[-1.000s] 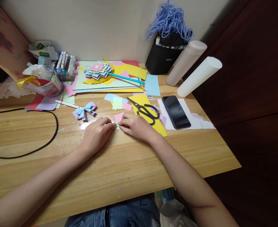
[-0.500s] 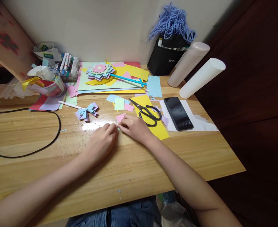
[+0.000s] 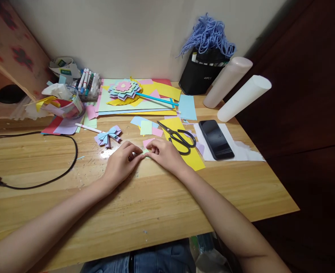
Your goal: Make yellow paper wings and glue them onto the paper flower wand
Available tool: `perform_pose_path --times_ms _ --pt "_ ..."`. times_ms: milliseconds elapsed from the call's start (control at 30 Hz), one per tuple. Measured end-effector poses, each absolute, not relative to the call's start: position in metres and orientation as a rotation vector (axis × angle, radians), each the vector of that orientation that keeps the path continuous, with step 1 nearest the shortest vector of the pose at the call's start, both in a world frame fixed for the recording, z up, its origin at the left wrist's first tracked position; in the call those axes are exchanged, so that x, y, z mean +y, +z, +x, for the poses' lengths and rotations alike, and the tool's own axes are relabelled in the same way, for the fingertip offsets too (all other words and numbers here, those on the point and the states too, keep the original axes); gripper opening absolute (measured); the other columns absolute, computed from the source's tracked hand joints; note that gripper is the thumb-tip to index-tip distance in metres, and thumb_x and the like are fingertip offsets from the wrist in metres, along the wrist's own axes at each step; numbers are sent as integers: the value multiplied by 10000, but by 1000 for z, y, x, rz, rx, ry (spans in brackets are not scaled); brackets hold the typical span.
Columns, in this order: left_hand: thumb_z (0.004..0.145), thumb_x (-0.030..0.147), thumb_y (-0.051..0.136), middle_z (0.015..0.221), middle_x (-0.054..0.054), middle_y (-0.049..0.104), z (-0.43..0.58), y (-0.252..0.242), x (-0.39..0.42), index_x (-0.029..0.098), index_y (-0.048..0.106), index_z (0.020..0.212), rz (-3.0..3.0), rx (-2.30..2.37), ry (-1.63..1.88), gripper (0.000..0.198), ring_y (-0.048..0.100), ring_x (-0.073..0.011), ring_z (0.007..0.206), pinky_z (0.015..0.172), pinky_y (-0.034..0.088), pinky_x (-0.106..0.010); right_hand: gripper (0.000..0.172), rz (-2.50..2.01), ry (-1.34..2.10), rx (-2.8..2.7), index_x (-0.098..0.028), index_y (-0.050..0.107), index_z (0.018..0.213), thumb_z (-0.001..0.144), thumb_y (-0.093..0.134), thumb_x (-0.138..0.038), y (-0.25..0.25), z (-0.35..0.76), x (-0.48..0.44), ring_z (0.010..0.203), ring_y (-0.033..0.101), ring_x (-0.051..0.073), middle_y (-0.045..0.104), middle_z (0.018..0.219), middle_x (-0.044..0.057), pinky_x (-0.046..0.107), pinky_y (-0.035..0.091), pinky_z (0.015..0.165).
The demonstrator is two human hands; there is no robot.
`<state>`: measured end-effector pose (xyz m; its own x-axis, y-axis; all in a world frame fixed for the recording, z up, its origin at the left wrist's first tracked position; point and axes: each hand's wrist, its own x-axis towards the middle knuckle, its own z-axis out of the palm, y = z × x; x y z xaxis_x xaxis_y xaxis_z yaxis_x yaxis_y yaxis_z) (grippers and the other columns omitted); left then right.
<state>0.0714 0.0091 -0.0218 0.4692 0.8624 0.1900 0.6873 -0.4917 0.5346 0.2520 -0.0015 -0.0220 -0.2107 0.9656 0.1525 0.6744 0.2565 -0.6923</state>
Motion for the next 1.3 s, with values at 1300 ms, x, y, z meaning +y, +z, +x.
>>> perform_pose_path --times_ms 1300 --pt "898 259 452 851 -68 614 74 -27 16 155 627 847 2620 1050 654 209 545 -163 740 648 415 -281 87 -1301 636 -2201 -195 660 808 843 583 -212 -13 266 0 834 555 175 602 834 44 312 452 747"
